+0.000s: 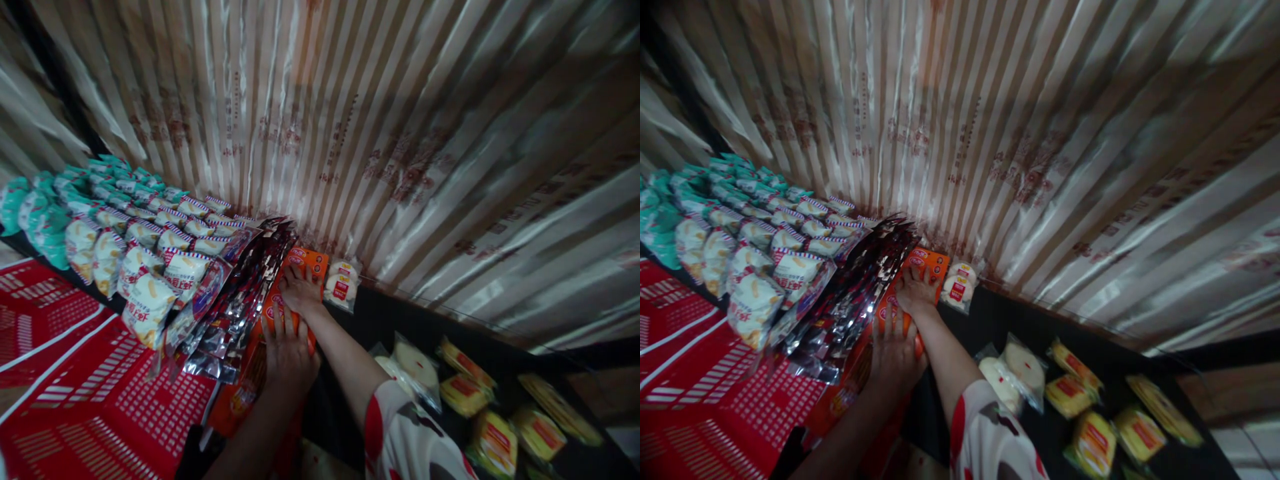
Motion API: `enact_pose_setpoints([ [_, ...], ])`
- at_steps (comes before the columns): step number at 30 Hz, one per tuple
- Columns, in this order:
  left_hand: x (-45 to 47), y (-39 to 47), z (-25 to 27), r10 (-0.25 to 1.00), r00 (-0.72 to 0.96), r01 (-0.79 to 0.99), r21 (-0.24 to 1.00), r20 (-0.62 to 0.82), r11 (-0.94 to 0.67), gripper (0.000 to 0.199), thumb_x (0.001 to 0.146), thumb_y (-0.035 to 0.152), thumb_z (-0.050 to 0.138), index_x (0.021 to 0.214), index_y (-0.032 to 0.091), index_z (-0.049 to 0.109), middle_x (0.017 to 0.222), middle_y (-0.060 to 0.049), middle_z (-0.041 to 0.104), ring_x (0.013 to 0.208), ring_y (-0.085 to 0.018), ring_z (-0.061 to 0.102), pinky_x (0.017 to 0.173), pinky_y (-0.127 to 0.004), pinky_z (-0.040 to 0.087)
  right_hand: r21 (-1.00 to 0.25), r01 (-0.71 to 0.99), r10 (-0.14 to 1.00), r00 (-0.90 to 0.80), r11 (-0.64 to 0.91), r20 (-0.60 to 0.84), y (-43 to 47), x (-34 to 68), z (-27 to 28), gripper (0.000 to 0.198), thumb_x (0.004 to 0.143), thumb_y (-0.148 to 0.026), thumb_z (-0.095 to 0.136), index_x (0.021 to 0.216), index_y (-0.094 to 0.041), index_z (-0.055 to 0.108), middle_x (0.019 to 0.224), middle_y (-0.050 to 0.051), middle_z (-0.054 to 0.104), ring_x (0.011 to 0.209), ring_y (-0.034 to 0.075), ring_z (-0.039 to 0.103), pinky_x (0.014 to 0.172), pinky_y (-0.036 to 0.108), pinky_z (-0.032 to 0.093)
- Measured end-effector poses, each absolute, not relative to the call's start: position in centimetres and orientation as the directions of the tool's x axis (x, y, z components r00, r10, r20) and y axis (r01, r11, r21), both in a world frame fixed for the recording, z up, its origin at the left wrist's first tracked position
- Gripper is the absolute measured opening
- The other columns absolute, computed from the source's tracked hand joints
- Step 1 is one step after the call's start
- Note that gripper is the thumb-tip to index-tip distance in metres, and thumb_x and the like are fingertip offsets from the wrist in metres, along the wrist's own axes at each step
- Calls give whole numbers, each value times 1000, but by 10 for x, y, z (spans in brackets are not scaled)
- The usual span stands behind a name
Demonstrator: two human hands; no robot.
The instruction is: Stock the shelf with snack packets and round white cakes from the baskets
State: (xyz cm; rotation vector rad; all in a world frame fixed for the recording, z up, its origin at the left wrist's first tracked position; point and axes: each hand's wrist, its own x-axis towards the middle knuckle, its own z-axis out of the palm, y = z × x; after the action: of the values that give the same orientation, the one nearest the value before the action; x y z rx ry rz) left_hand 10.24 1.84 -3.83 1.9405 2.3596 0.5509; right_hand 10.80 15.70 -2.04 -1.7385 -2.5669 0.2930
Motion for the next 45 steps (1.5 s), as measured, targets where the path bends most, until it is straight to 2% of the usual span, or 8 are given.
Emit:
enact_pose_setpoints([
  [4, 102, 18, -40, 959, -207, 945, 295, 196, 143, 64, 77, 53, 52, 131, 17, 49, 140, -15, 43, 135, -38, 25, 109, -60, 14, -292, 884, 913, -401, 366, -69, 155, 116, -19, 50, 93, -44, 24, 141, -30, 33, 152, 0, 22, 141, 30, 1, 107, 59, 2],
  [7, 103, 17, -43, 949, -226, 943, 293, 220, 157, 60, 78, 54, 52, 128, 20, 52, 142, -13, 41, 136, -37, 22, 109, -60, 12, -409, 812, 906, -410, 416, 107, 143, 134, -17, 50, 94, -41, 25, 139, -26, 37, 153, 2, 19, 141, 24, -1, 112, 49, 3],
  [10, 104, 18, -41, 945, -230, 939, 309, 231, 153, 59, 79, 50, 53, 129, 19, 51, 142, -13, 41, 136, -37, 23, 110, -60, 10, -576, 740, 938, -258, 347, 233, 122, 157, -19, 52, 93, -41, 25, 135, -18, 44, 151, 7, 26, 141, 20, 10, 114, 42, 11],
  [13, 103, 18, -36, 946, -238, 931, 328, 221, 157, 63, 78, 48, 54, 132, 18, 48, 142, -16, 40, 135, -39, 24, 108, -62, 13, -732, 647, 975, -91, 212, 202, 101, 175, -27, 53, 90, -44, 29, 127, -14, 51, 142, 11, 40, 136, 21, 26, 112, 40, 21],
  [16, 102, 19, -33, 949, -231, 934, 322, 214, 155, 60, 79, 45, 52, 133, 18, 48, 143, -17, 37, 135, -40, 24, 106, -62, 16, -804, 567, 982, -54, 177, 178, 84, 180, -34, 49, 87, -42, 34, 121, -14, 57, 136, 12, 48, 129, 22, 39, 109, 39, 28],
  [23, 101, 21, -35, 963, -213, 957, 232, 165, 172, 48, 88, 24, 39, 135, 20, 44, 143, -15, 39, 135, -37, 26, 107, -62, 17, -857, 514, 996, 46, 44, 78, 66, 163, -35, 49, 84, -35, 34, 114, -8, 62, 131, 14, 52, 125, 21, 45, 109, 33, 30],
  [33, 100, 20, -33, 969, -201, 962, 218, 142, 167, 49, 88, 26, 38, 136, 19, 43, 144, -16, 37, 135, -38, 24, 106, -62, 18, -899, 438, 995, 86, 13, 56, 64, 162, -29, 46, 84, -36, 36, 110, -10, 64, 127, 13, 57, 121, 22, 49, 107, 36, 32],
  [45, 95, 21, -33, 976, -187, 963, 219, 113, 160, 50, 89, 27, 38, 139, 22, 38, 146, -16, 34, 136, -39, 20, 106, -62, 17, -834, 551, 997, 52, 13, 51, 65, 156, -26, 51, 88, -36, 34, 120, -4, 58, 133, 18, 50, 126, 24, 44, 108, 36, 30],
])
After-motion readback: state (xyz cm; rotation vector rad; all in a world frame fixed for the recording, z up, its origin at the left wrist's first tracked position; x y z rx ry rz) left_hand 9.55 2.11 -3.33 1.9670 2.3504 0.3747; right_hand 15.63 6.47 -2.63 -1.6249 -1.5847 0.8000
